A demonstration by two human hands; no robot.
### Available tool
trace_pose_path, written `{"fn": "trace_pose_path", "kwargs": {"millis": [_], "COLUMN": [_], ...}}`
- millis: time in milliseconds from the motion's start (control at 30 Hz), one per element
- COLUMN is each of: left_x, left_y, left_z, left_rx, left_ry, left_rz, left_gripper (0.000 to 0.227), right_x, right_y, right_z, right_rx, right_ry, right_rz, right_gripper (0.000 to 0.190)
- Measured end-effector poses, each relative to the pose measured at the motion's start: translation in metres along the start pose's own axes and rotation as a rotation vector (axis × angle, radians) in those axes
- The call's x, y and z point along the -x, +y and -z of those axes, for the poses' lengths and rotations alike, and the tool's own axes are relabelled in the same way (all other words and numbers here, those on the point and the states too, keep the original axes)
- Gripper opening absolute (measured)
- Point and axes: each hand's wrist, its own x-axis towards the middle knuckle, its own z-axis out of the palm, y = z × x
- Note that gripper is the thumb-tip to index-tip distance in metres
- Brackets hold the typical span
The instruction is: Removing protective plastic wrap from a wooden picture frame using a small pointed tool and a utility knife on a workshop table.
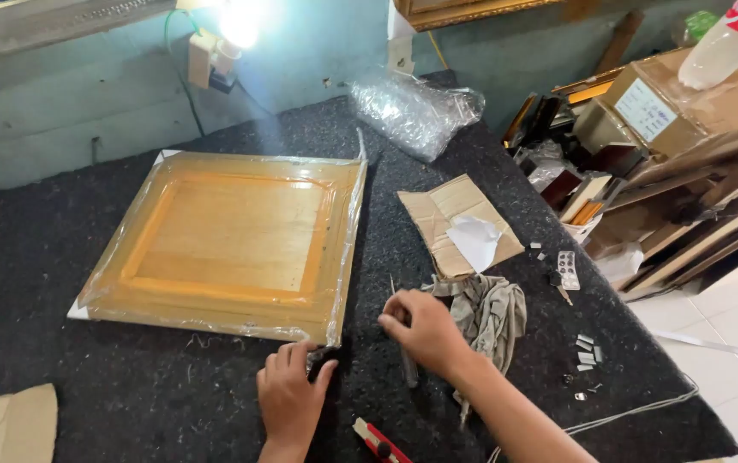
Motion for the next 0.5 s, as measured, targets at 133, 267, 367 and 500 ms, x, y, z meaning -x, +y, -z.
{"fn": "trace_pose_path", "kwargs": {"millis": [133,267,367,500], "left_x": [-0.010,-0.017,-0.017,-0.023], "left_y": [0.002,0.019,0.029,0.034], "left_z": [-0.001,0.007,0.009,0.023], "left_rx": [0.116,0.108,0.192,0.504], "left_ry": [-0.086,-0.279,-0.228,-0.314], "left_rz": [-0.043,-0.025,-0.173,-0.380], "left_gripper": [0.016,0.011,0.011,0.021], "right_x": [0.016,0.021,0.024,0.024], "right_y": [0.018,0.025,0.033,0.039], "right_z": [-0.044,-0.062,-0.065,-0.060], "right_rx": [0.224,0.194,0.062,-0.149], "right_ry": [-0.095,0.074,0.201,0.308], "right_rz": [-0.084,-0.116,-0.112,-0.040], "right_gripper": [0.035,0.041,0.041,0.036]}}
